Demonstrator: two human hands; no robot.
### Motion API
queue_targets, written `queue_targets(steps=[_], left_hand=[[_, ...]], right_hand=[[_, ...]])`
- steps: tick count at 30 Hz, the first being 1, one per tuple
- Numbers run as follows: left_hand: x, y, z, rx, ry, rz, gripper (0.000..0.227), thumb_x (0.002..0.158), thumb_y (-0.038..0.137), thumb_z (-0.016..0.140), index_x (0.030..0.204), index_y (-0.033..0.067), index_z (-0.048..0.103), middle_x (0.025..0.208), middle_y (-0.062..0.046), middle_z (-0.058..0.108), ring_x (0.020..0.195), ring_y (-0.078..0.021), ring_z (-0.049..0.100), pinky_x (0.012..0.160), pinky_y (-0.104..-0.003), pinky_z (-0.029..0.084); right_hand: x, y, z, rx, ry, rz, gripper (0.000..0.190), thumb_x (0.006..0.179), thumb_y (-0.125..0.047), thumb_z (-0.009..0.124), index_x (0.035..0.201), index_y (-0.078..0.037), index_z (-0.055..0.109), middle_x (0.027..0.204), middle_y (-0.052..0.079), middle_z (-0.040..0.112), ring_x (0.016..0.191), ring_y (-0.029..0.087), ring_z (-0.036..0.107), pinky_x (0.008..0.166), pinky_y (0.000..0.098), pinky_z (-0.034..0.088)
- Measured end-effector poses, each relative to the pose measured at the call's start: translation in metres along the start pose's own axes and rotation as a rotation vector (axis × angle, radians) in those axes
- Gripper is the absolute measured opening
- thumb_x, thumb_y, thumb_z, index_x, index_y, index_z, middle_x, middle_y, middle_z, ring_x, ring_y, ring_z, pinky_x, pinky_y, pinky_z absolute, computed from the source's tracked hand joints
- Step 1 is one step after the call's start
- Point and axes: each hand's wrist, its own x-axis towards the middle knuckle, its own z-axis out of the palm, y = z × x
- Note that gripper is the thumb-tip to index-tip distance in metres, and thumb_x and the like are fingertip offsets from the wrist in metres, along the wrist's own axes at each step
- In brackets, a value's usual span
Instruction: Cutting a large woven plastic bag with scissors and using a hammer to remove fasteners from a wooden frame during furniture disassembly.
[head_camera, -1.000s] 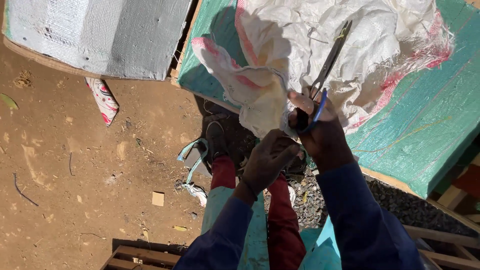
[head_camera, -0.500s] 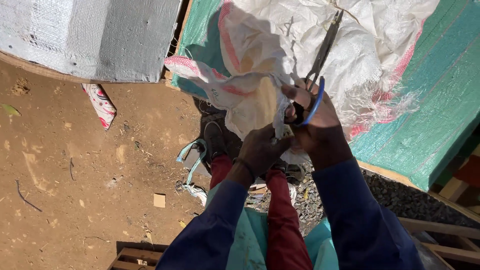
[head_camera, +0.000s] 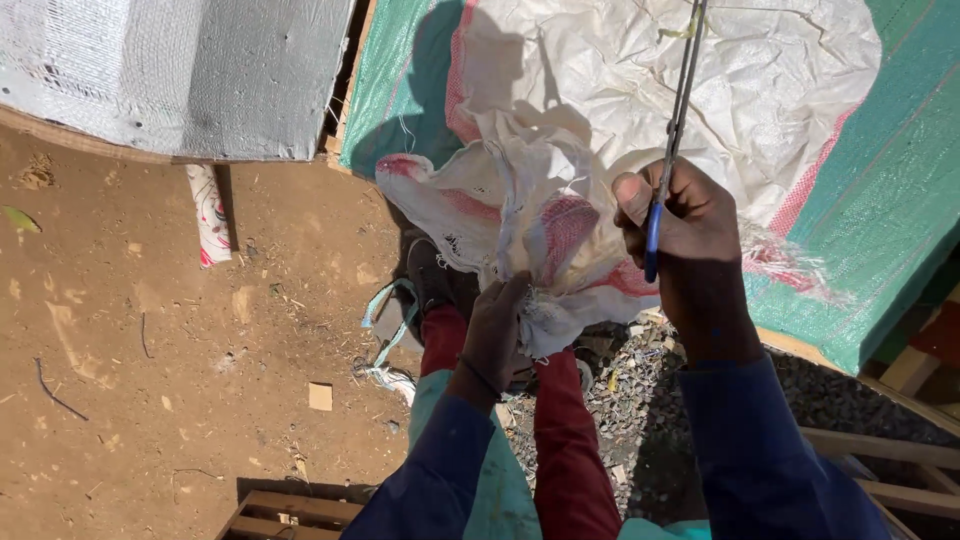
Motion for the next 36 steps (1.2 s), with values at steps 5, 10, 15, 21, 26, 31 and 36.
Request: queue_targets(steps=[5, 10, 15, 21, 26, 31, 36], left_hand=[[-0.012, 0.028, 0.022, -0.107, -0.104, -0.017, 0.071, 0.114, 0.037, 0.072, 0.174, 0.0048, 0.053, 0.173, -0.036, 0.052, 0.167, -0.0570, 0.038, 0.134, -0.073, 0.035], [0.071, -0.090, 0.001, -0.093, -0.069, -0.038, 0.053, 0.119, 0.042, 0.071, 0.156, 0.0044, 0.069, 0.138, -0.026, 0.073, 0.133, -0.0371, 0.066, 0.109, -0.059, 0.055], [0.035, -0.032, 0.027, 0.007, -0.031, 0.011, 0.046, 0.116, 0.049, 0.074, 0.130, 0.0050, 0.077, 0.097, -0.008, 0.057, 0.094, -0.0180, 0.055, 0.082, -0.044, 0.044], [0.000, 0.018, 0.055, 0.028, -0.074, 0.072, 0.044, 0.105, 0.045, 0.089, 0.115, 0.0039, 0.080, 0.086, -0.005, 0.065, 0.088, -0.0121, 0.061, 0.077, -0.032, 0.048], [-0.012, 0.035, 0.051, 0.002, -0.227, 0.087, 0.042, 0.099, 0.038, 0.095, 0.118, 0.0022, 0.083, 0.090, -0.008, 0.075, 0.091, -0.0118, 0.068, 0.080, -0.032, 0.057], [0.015, -0.028, 0.035, 0.056, -0.167, 0.047, 0.035, 0.095, 0.031, 0.101, 0.102, 0.0027, 0.082, 0.083, -0.010, 0.073, 0.087, -0.0141, 0.068, 0.076, -0.033, 0.055], [0.018, -0.002, 0.054, -0.062, -0.049, 0.035, 0.039, 0.098, 0.040, 0.091, 0.108, 0.0044, 0.079, 0.092, -0.008, 0.074, 0.088, -0.0177, 0.071, 0.078, -0.037, 0.057]], right_hand=[[-0.055, 0.011, -0.012, -0.242, 0.063, 0.037, 0.028, 0.101, -0.022, 0.097, 0.100, -0.002, 0.077, 0.066, 0.011, 0.063, 0.059, 0.012, 0.057, 0.055, 0.0219, 0.043], [-0.085, 0.018, -0.009, -0.411, 0.214, 0.043, 0.033, 0.095, -0.011, 0.100, 0.087, -0.007, 0.067, 0.104, 0.013, 0.083, 0.092, 0.018, 0.076, 0.084, 0.0312, 0.057], [-0.087, 0.018, -0.014, -0.470, 0.179, 0.002, 0.028, 0.096, -0.014, 0.100, 0.092, -0.008, 0.072, 0.100, 0.011, 0.084, 0.084, 0.019, 0.073, 0.079, 0.0338, 0.056], [-0.065, 0.048, -0.027, -0.678, 0.158, -0.103, 0.029, 0.095, -0.021, 0.099, 0.101, -0.009, 0.074, 0.080, 0.019, 0.068, 0.078, 0.037, 0.071, 0.078, 0.0522, 0.056], [-0.048, 0.064, -0.035, -0.674, 0.164, -0.076, 0.023, 0.100, -0.025, 0.094, 0.105, -0.012, 0.076, 0.079, 0.020, 0.069, 0.082, 0.045, 0.073, 0.082, 0.0549, 0.057], [-0.027, 0.077, -0.054, -0.757, 0.195, -0.021, 0.019, 0.102, -0.027, 0.088, 0.105, -0.013, 0.074, 0.082, 0.022, 0.073, 0.083, 0.045, 0.072, 0.081, 0.0585, 0.054], [-0.070, 0.003, -0.048, -0.352, 0.288, 0.029, 0.018, 0.103, -0.027, 0.088, 0.113, -0.013, 0.082, 0.083, 0.004, 0.073, 0.069, 0.012, 0.059, 0.065, 0.0302, 0.046]])
